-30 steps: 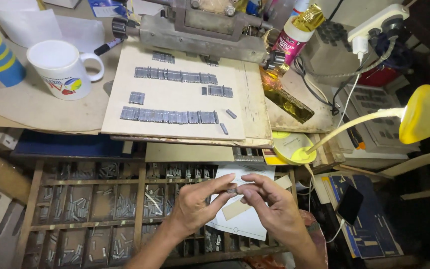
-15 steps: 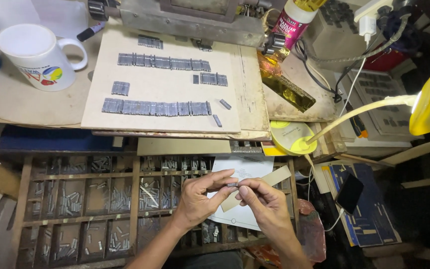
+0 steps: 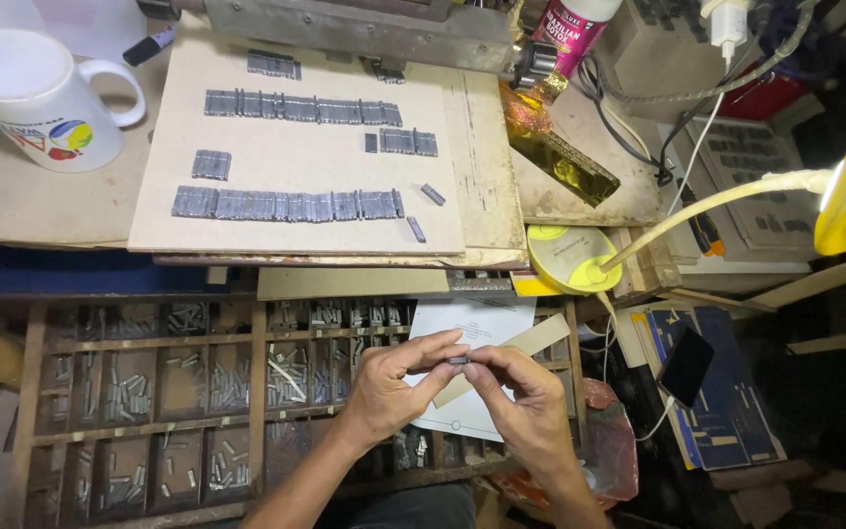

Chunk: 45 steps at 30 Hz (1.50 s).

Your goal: Sorting individual metal type pieces into a wooden type case tray at a prepress station.

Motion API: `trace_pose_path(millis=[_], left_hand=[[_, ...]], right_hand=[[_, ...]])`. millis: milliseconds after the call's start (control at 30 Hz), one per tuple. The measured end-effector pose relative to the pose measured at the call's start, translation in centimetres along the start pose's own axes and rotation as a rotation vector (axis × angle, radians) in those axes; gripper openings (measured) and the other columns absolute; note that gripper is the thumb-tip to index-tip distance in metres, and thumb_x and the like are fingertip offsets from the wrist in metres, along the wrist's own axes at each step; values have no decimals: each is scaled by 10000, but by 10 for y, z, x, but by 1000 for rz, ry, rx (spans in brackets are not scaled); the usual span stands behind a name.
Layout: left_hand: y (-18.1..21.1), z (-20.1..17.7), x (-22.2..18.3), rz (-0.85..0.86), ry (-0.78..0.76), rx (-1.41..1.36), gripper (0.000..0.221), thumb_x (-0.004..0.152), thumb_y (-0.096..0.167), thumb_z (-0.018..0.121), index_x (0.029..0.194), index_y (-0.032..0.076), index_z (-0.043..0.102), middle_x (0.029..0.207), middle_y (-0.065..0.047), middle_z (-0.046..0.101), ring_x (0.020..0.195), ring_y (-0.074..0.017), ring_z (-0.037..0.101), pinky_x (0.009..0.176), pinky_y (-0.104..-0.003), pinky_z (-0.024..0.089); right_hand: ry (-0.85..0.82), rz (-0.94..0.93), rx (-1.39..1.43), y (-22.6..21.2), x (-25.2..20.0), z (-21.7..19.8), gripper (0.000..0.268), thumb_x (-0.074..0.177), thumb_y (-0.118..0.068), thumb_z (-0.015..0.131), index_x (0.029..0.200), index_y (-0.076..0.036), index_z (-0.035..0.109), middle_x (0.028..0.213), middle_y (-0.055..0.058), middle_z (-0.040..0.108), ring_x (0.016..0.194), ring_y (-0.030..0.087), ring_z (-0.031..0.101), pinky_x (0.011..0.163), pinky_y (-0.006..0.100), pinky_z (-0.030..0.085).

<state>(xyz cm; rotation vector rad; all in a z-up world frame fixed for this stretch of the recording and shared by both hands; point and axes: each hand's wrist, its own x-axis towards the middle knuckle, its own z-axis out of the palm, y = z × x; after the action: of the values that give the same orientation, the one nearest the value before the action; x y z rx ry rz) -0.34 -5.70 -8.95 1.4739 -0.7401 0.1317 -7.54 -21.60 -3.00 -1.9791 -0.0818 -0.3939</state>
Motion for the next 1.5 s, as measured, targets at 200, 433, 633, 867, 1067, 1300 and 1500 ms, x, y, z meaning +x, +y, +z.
trace_pose_path(millis=[200,433,633,867,1067,1300,1500], left_hand=[[1,1,-1,15,-14,-1,407,874,36,788,1265,7,682,1134,-112,782,1035,-191,789,947,-296,659],[0,1,-1,62,-22,33,404,867,18,792,1255,-6,684,1130,-116,781,1039,-203,791,970,-301,644],[1,4,-6,7,-68,-37,410,881,40,784,1271,-10,669,1158,-125,771,992,-219,811,896,-295,686],[8,9,-5,-46,-78,-96,362,899,79,774,1238,-17,691,1112,-104,788,967,-189,809,924,-289,670],[7,13,-7,-98,-112,-207,362,895,18,762,1248,-3,684,1119,-162,780,1034,-246,796,981,-342,676],[-6,21,-15,-41,10,-52,183,831,-10,821,1003,48,804,1013,-112,804,900,-174,793,855,-257,654],[-6,26,-33,-201,-42,-23,201,843,71,800,1044,68,800,1074,-119,799,985,-197,789,888,-282,683]], right_hand=[[-9,-50,-55,4,-1,-2,178,931,-139,714,1066,-30,750,961,94,765,857,155,724,729,238,609],[-52,-81,-98,1,0,-4,153,964,-173,678,1044,-48,718,914,61,697,820,141,658,708,248,550],[-97,-52,24,9,-8,-6,124,1020,-160,593,1050,-44,625,953,57,584,827,139,576,711,256,519],[67,31,275,43,-33,-17,120,1005,-26,570,1105,5,627,1107,156,679,936,207,712,764,275,613],[336,264,115,102,-82,-49,141,959,-41,643,1084,19,671,980,151,770,788,187,759,745,271,647],[481,763,-348,228,-206,-107,219,935,-213,678,1094,-96,773,905,27,775,824,123,719,759,265,559],[473,844,-407,246,-213,-117,249,921,-295,689,1072,-125,790,881,16,775,836,129,701,758,284,536]])
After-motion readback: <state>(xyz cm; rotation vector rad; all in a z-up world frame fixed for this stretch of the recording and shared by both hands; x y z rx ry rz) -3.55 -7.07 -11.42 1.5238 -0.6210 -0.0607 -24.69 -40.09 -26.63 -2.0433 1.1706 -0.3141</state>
